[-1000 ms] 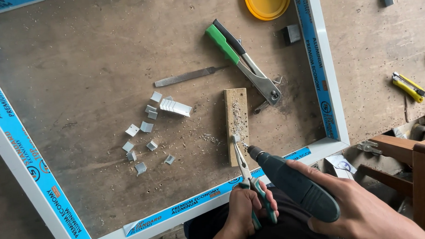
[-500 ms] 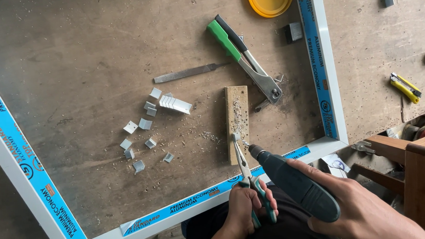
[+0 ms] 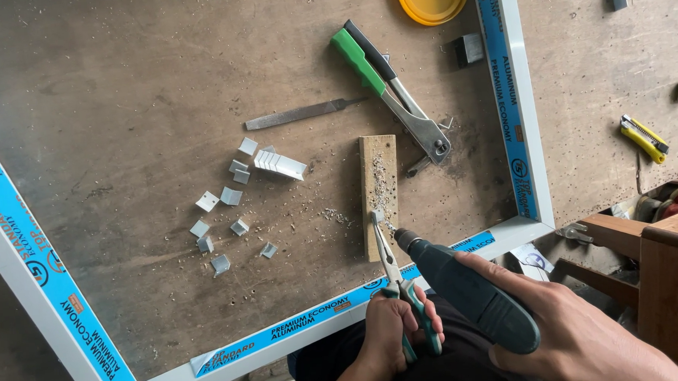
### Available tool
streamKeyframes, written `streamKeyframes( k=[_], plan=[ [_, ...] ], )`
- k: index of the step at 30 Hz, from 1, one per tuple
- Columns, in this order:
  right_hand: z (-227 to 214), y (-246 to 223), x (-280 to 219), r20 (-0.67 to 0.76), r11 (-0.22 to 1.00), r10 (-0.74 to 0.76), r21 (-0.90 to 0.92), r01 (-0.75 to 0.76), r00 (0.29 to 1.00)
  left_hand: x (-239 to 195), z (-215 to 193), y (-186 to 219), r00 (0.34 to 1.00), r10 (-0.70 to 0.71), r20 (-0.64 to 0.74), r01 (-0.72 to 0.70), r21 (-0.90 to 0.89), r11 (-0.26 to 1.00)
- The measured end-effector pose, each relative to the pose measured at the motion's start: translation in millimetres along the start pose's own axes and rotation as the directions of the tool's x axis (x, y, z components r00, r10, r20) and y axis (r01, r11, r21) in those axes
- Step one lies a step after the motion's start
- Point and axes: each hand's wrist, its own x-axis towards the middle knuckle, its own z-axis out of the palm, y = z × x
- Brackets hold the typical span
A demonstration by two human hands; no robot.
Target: Drilling holes into small metal L-brackets while holding them with needle-nose pliers on a wooden block.
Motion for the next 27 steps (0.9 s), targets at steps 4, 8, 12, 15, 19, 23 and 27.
streamKeyframes(
  k=[4,8,12,15,19,23,27],
  plan=[
    [-1.0,-4.7,-1.7,0.001,1.0,-0.003,0.0,0.003,1.0,0.7,-1.1,-0.7,1.0,0.001,0.01,-0.001,-0.01,1.0],
    [0.6,-0.4,0.6,-0.007,0.999,-0.001,-0.048,0.001,1.0,1.4,-1.5,-0.3,1.0,-0.004,0.009,0.004,-0.01,1.0],
    [-4.2,-13.5,-2.0,0.011,0.996,0.075,-0.052,-0.074,0.997,6.2,-5.5,-3.6,1.0,-0.004,0.023,0.005,-0.025,1.0],
    [-6.5,-23.0,-1.7,0.012,0.988,0.079,-0.133,-0.076,0.997,8.6,-7.6,-5.0,0.999,0.007,0.042,-0.005,-0.044,0.999],
    [-9.0,-31.1,3.7,0.009,0.961,0.061,-0.27,-0.056,0.998,9.2,-6.8,-3.2,0.999,0.01,0.048,-0.008,-0.058,0.998],
    [-11.3,-41.8,2.8,0.03,0.917,0.073,-0.395,-0.056,0.997,4.6,-4.9,-2.4,0.998,0.033,0.048,-0.03,-0.058,0.998],
    [-19.5,-55.9,3.8,0.024,0.892,0.056,-0.451,-0.039,0.998,4.4,-4.1,-2.0,1.0,0.021,0.012,-0.02,-0.053,0.998]
  ],
)
